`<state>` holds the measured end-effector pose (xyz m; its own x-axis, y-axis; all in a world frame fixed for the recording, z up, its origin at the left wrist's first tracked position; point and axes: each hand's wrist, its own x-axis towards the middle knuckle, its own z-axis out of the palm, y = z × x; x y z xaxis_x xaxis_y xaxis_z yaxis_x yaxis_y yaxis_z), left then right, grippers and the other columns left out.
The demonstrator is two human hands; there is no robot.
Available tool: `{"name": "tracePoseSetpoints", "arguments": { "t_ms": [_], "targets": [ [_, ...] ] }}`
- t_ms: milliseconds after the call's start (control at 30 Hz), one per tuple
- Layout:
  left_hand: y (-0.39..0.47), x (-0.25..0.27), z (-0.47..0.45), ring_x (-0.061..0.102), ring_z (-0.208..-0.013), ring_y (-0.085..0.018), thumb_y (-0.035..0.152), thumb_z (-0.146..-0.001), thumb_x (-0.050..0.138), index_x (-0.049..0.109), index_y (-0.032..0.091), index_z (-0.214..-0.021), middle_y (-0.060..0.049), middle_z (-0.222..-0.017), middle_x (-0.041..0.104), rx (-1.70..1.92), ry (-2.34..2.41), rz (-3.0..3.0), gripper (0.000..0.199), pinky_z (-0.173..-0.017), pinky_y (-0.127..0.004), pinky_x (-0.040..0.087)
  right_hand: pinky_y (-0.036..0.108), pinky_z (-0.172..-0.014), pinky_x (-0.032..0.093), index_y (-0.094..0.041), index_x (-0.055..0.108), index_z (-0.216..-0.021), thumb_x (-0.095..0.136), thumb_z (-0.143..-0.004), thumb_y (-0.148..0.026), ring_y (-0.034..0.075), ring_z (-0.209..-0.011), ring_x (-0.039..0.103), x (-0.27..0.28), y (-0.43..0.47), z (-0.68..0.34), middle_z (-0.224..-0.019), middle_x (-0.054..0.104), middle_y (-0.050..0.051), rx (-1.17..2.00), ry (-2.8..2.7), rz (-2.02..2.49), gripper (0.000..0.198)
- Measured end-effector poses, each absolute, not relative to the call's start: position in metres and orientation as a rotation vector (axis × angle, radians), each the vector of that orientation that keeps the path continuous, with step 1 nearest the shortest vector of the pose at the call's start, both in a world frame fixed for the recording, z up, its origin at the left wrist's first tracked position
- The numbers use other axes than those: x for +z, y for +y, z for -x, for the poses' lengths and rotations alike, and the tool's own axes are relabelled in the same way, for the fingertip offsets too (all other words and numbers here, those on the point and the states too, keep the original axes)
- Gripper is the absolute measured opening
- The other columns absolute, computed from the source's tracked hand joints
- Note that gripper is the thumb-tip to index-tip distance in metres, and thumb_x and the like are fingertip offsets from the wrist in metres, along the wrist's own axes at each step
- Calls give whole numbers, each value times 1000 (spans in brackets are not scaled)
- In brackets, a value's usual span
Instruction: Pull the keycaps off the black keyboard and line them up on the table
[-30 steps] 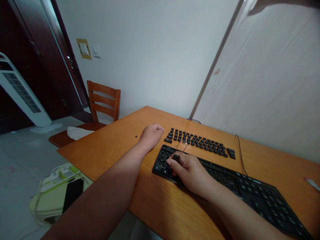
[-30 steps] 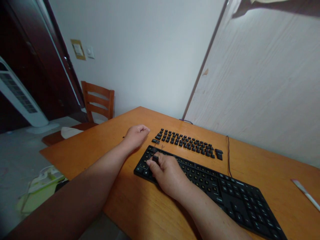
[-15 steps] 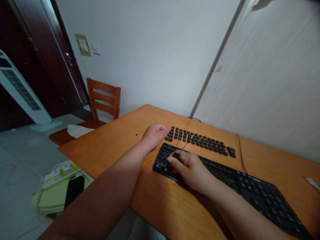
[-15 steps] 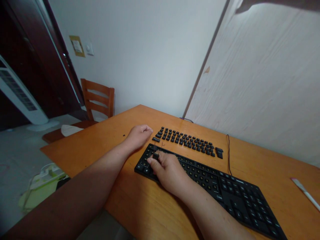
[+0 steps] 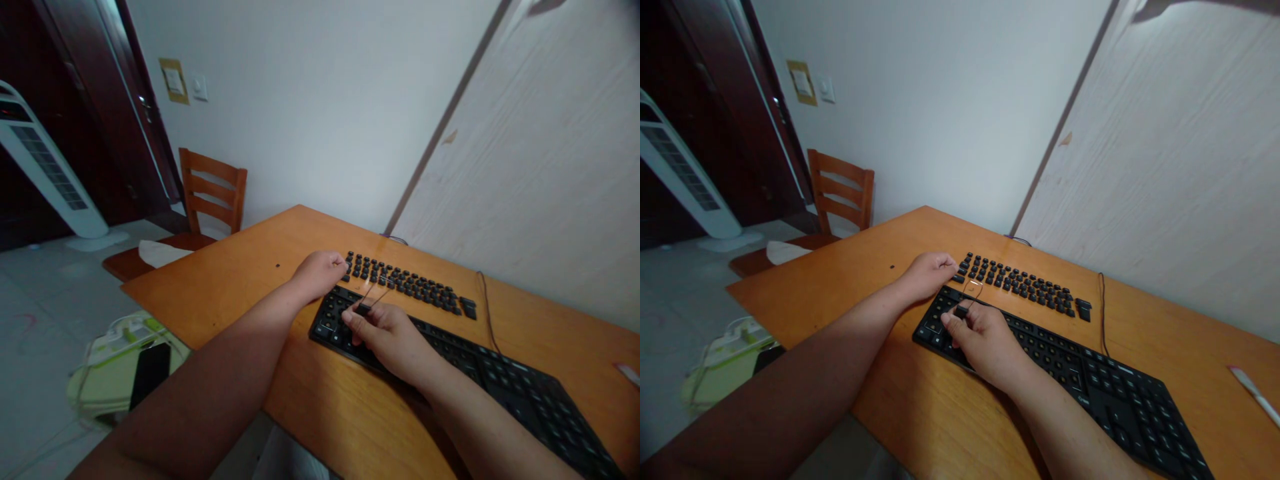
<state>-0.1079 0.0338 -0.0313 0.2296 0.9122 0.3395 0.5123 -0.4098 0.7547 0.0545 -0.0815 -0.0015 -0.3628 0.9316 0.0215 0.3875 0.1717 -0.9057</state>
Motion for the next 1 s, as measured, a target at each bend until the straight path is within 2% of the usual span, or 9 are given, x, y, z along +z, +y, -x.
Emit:
{"name": "tracePoseSetpoints", "arguments": {
  "t_ms": [167, 433, 700, 1000],
  "targets": [
    [29, -27, 107, 56, -65, -14, 40, -84, 51, 69, 17, -81, -2, -71, 66, 1023, 1319, -2045, 29, -56, -24, 37, 24, -50, 31, -18, 59, -79, 63, -84, -48, 11, -53, 43, -13, -80, -52, -58, 51, -4, 1132, -1772, 1290, 31],
    [23, -23, 106, 52, -61, -14, 44, -83, 53, 67, 18, -73, -1, -65, 64, 928, 1321, -2131, 32, -53, -25, 32, 24, -49, 29, -19, 56, -75, 60, -83, -38, 11, -50, 39, -16, -79, -46, -56, 46, -5, 1033, -1674, 1334, 21],
    [20, -23, 105, 53, -61, -14, 42, -82, 52, 69, 19, -71, -1, -66, 65, 867, 1306, -2164, 31, -55, -26, 34, 24, -47, 28, -20, 55, -74, 63, -80, -46, 12, -49, 39, -19, -79, -45, -54, 49, -4, 1006, -1625, 1356, 28],
    [19, -25, 104, 53, -58, -14, 42, -79, 56, 67, 19, -64, -1, -61, 64, 847, 1308, -2142, 30, -52, -26, 32, 24, -45, 28, -20, 55, -73, 62, -81, -44, 11, -45, 39, -19, -79, -45, -50, 50, -4, 978, -1623, 1382, 27]
  ]
}}
